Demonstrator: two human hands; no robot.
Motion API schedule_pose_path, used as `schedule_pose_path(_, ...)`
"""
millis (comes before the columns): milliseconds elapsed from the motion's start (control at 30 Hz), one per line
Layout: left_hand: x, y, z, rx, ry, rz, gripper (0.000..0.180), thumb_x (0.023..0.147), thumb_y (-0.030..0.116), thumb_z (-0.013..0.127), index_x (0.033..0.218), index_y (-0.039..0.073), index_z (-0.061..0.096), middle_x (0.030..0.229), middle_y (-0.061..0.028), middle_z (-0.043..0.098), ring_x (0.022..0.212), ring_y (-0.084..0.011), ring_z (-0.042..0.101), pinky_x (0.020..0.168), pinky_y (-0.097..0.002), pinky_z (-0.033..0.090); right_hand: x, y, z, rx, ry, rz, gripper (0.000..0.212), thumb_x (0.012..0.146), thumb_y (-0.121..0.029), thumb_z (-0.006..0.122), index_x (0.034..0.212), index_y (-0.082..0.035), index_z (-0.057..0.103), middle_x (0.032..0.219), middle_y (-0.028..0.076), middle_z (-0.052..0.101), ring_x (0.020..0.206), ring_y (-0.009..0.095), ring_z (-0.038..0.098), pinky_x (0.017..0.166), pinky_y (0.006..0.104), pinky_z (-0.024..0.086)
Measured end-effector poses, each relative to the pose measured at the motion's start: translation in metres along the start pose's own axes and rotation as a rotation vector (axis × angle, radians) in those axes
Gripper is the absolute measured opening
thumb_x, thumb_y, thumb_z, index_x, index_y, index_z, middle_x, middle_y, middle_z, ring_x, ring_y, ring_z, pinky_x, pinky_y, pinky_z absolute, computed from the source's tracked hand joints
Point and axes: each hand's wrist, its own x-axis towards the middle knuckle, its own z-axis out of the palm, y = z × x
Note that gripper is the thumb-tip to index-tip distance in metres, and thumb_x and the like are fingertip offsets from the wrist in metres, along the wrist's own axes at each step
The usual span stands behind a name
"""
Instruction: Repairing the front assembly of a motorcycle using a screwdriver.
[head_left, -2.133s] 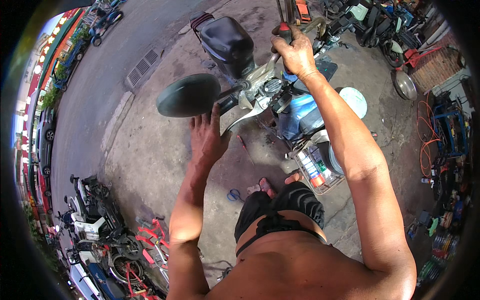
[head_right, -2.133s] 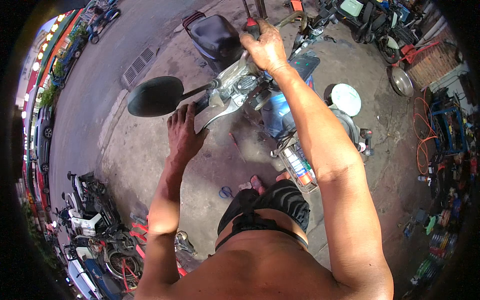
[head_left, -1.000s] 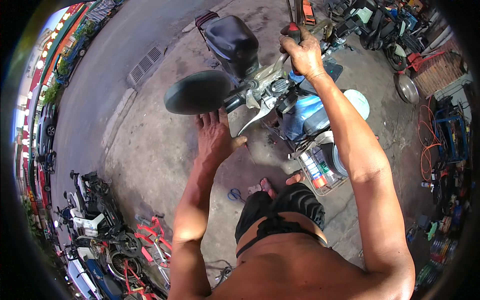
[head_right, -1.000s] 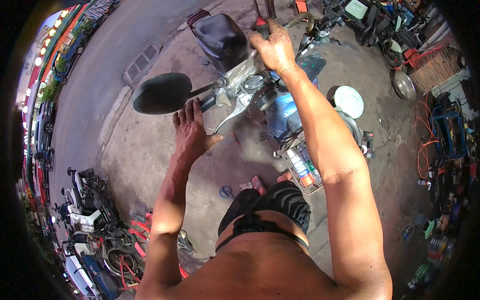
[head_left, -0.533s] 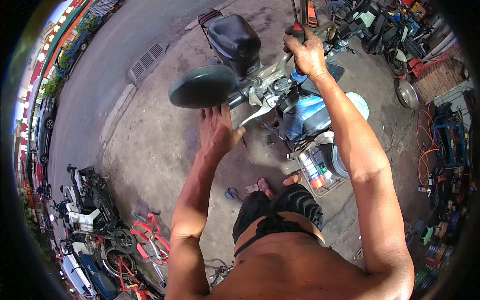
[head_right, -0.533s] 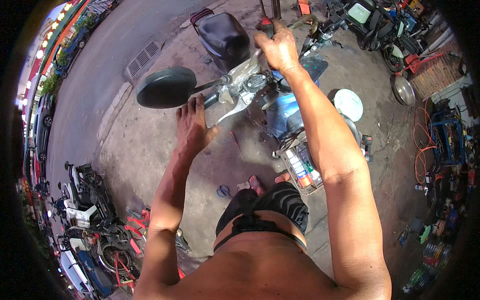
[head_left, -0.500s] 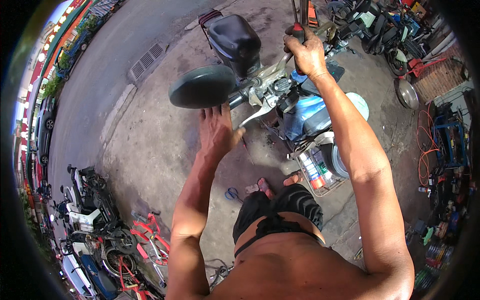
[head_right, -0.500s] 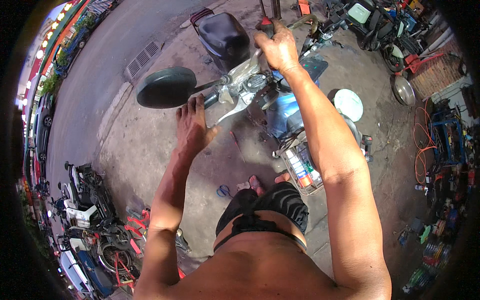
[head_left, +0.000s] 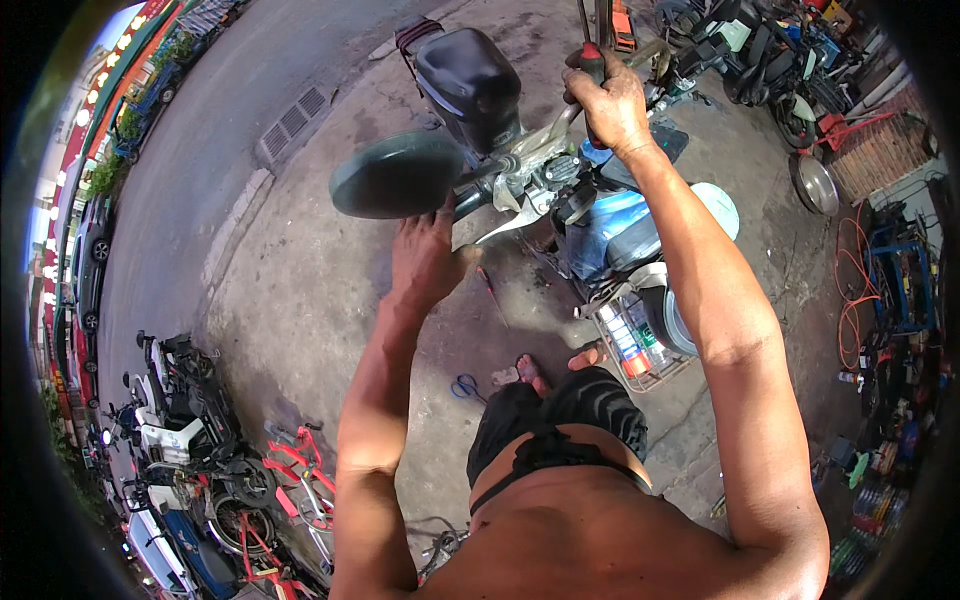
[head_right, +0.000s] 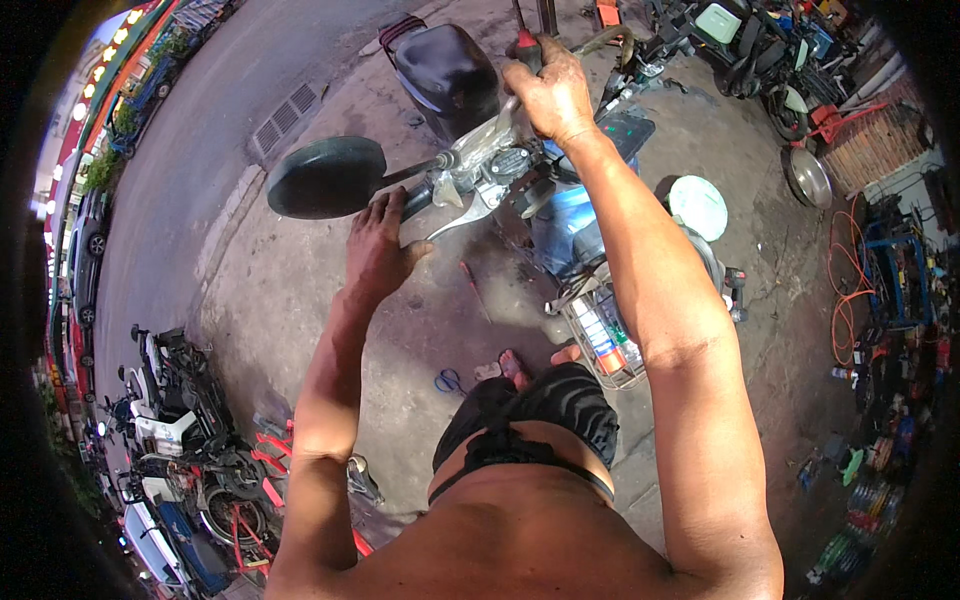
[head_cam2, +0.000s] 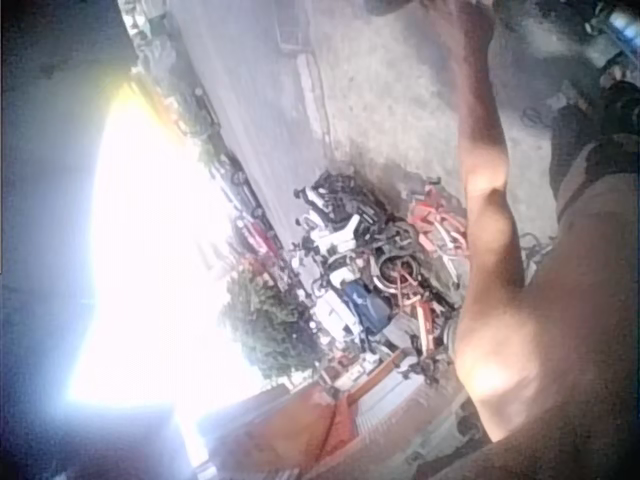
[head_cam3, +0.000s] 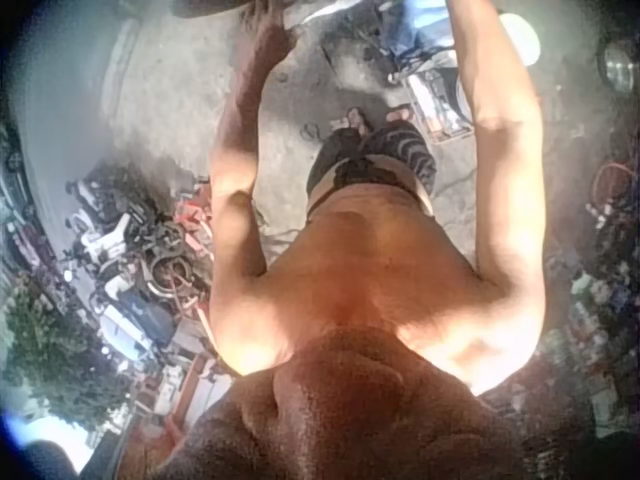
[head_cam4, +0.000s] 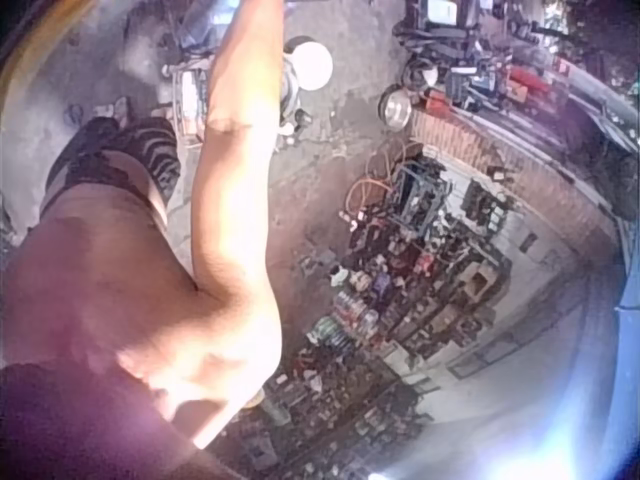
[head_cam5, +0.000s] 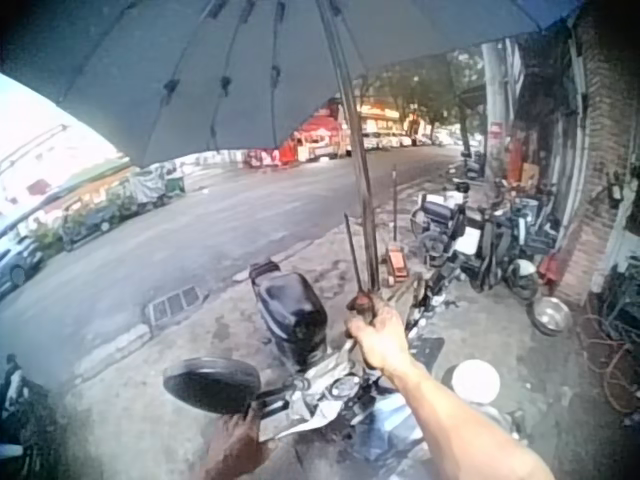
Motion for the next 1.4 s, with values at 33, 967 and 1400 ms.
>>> schedule_pose_path(33,0.002,-0.004,-0.002,-0.118,-0.064,-0.055,0.099,0.063,0.036,0.085,0.14,-0.006,0.038,0.137,-0.0262,0.045,0.127,-0.0402,0.043,0.106,-0.0494,0.032,0.0,0.0,0.0,0.003,-0.002,0.014,0.036,0.082,-0.03,0.066,0.101,0.0,0.064,0.074,0.01,0.069,0.069,0.018,0.065,0.07,0.0315,0.05)
schedule_pose_path(967,0.001,0.006,-0.007,-0.177,-0.067,-0.011,0.097,0.067,0.035,0.083,0.143,-0.003,0.035,0.138,-0.0247,0.043,0.13,-0.0404,0.04,0.109,-0.05,0.028,-0.002,-0.001,-0.003,0.009,-0.007,0.047,0.04,0.081,-0.031,0.066,0.104,0.002,0.063,0.074,0.01,0.07,0.069,0.019,0.066,0.07,0.0306,0.05)
schedule_pose_path(1400,-0.001,0.017,-0.008,-0.023,-0.036,0.025,0.101,0.065,0.031,0.085,0.145,-0.001,0.031,0.14,-0.0243,0.041,0.132,-0.0391,0.038,0.109,-0.0502,0.028,-0.002,0.002,-0.002,-0.011,0.009,0.028,0.035,0.082,-0.031,0.064,0.1,0.0,0.064,0.073,0.01,0.07,0.069,0.02,0.066,0.07,0.0315,0.05)
